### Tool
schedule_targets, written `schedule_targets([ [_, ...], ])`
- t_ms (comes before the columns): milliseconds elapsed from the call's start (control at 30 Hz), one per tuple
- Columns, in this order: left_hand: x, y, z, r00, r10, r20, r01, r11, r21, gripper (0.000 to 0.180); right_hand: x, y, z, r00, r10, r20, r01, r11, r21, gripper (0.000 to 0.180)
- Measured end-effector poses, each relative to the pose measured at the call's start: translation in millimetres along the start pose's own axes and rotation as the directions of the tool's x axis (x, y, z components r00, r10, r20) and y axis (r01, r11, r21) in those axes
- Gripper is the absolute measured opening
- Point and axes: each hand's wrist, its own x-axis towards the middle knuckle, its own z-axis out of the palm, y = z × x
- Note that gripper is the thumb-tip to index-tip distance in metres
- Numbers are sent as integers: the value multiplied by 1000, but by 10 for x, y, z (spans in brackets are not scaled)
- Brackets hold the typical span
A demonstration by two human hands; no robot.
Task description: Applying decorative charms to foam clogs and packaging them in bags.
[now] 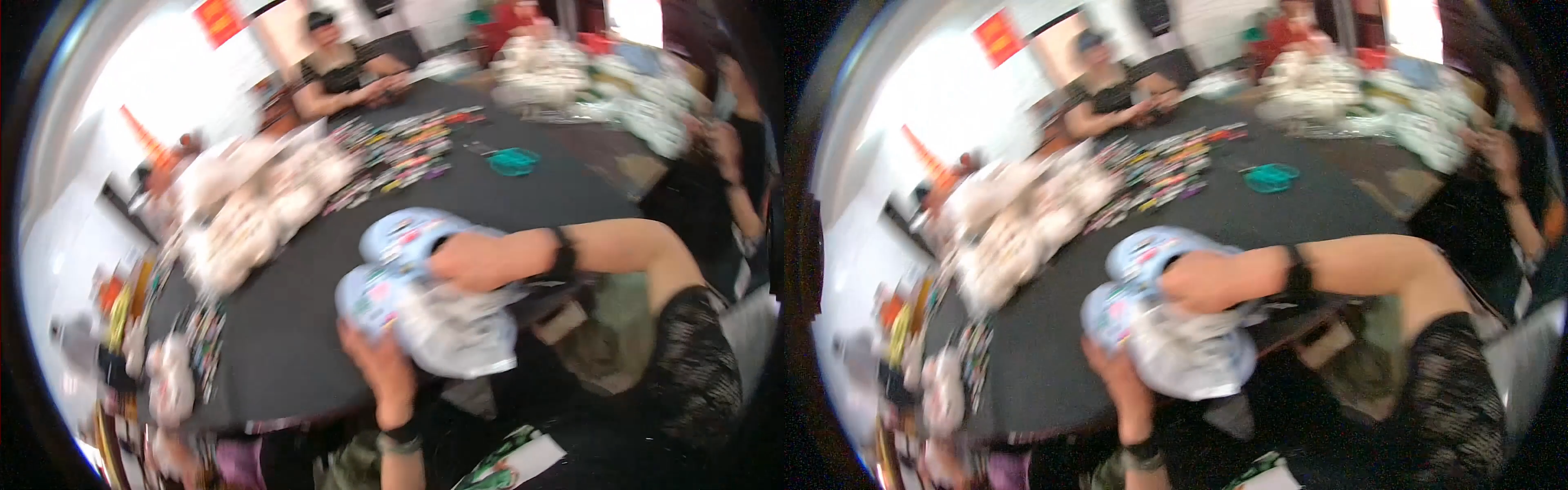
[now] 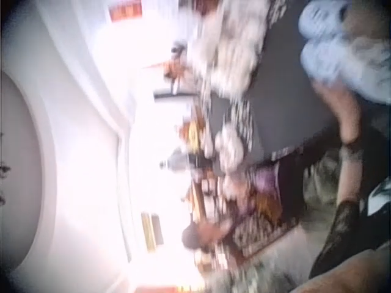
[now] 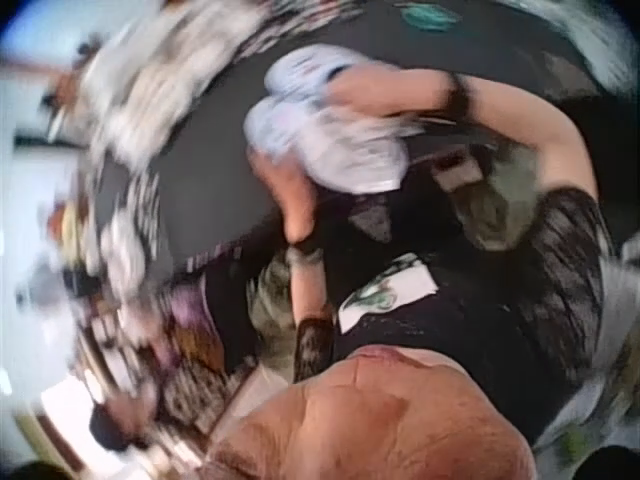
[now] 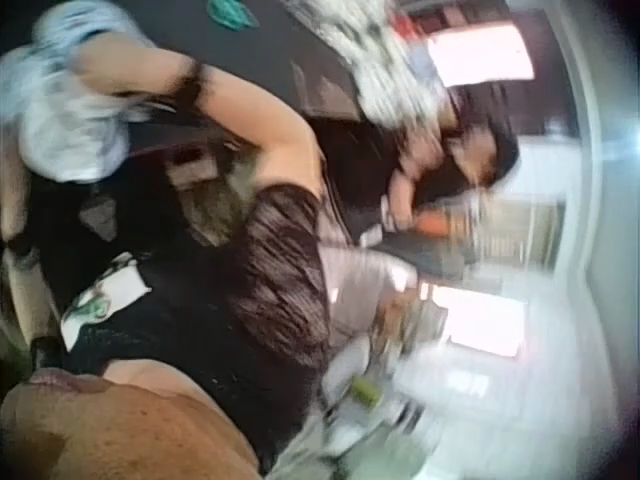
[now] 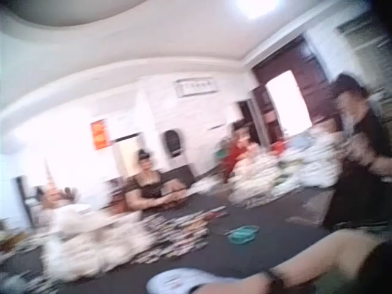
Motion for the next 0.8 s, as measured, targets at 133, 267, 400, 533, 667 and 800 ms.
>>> schedule_targets([
  [133, 75, -15, -97, 992, -89, 86, 121, 852, -509, 65, -235, 36, -69, 982, -61, -181, 68, 997, 32, 27],
  [267, 124, -577, -247, 985, -12, -174, -31, 969, -246, 62, -831, 274, -355, 969, 119, -215, -139, 987, -82, 20],
  [400, -81, -254, -355, 953, 209, 218, -130, 935, -330, 71, -1624, 514, -1004, 885, 333, -326, -407, 893, -192, 22],
  [533, -100, -210, -341, 931, 250, 268, -162, 936, -312, 74, -2126, 1136, -1380, 645, 582, -495, -758, 566, -324, 29],
  [667, -71, -69, -305, 963, -31, 269, 79, 982, -169, 83, -2695, 2221, -1326, 514, 476, -713, -855, 347, -385, 21],
  [800, -139, 32, -234, 987, -55, 154, 50, 998, 36, 39, -2981, 2855, -1104, 380, 667, -640, -920, 205, -333, 25],
])
